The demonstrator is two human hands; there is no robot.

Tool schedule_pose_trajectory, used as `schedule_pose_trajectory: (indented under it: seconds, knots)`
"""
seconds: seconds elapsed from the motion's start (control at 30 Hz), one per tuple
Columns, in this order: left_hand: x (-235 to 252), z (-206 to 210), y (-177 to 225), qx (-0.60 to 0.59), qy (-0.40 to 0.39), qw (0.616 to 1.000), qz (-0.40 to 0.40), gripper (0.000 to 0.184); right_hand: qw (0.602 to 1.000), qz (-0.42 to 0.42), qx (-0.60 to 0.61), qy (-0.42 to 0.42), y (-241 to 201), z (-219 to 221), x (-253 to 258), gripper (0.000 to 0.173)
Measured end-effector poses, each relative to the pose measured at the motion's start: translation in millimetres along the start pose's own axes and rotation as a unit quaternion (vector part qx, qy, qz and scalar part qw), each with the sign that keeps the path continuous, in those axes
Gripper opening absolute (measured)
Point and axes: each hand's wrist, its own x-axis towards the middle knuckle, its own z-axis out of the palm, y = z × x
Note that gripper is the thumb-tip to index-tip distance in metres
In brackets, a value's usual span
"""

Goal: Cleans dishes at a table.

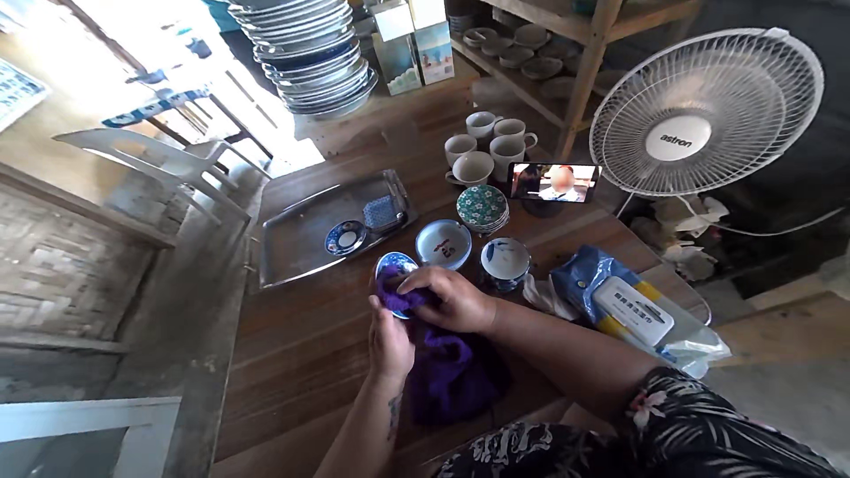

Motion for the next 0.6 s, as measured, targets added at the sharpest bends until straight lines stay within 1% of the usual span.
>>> schedule_pose_trajectory:
  seconds: [0.03, 0.1, 0.17, 0.23, 0.3, 0.37, 0.43, 0.47, 0.53, 0.6]
  knots:
    - [1.6, 0.3, 1.7, -0.005, 0.023, 1.000, 0.003, 0.072, 1.000, 0.002, 0.004, -0.026, -0.9, 0.1, -0.1, 0.027]
    - [4.7, 2.1, 5.5, -0.027, 0.063, 0.998, 0.018, 0.071, 0.997, -0.002, -0.007, -0.074, -2.5, -1.9, 1.3, 0.030]
    - [6.7, 1.2, 7.4, -0.051, 0.056, 0.996, 0.037, 0.070, 0.994, -0.015, -0.046, -0.097, -1.9, -5.0, 2.7, 0.031]
    - [7.5, 0.7, 8.9, -0.078, 0.040, 0.995, 0.048, 0.067, 0.990, -0.016, -0.105, -0.091, 0.6, -7.3, 2.7, 0.031]
    - [7.2, 0.8, 8.9, -0.092, 0.029, 0.994, 0.046, 0.066, 0.983, 0.005, -0.164, -0.080, 2.6, -8.7, 2.4, 0.032]
    - [5.4, 2.8, 6.6, -0.059, 0.037, 0.997, 0.030, 0.068, 0.978, 0.027, -0.200, -0.060, 3.9, -7.8, 2.0, 0.035]
    - [3.8, 4.7, 3.8, -0.012, 0.041, 0.999, 0.008, 0.074, 0.979, 0.039, -0.198, -0.037, 3.8, -5.4, 2.0, 0.040]
    - [2.9, 4.4, 2.8, 0.008, 0.030, 1.000, -0.001, 0.079, 0.982, 0.038, -0.183, -0.026, 3.5, -3.8, 2.3, 0.040]
    - [1.3, 4.4, 3.6, 0.035, 0.018, 0.999, -0.009, 0.082, 0.991, 0.036, -0.124, -0.020, 2.5, -1.6, 1.8, 0.041]
    - [1.3, 1.9, 3.4, 0.037, 0.009, 0.999, -0.009, 0.084, 0.997, 0.032, -0.059, -0.035, 1.8, -0.7, 0.9, 0.040]
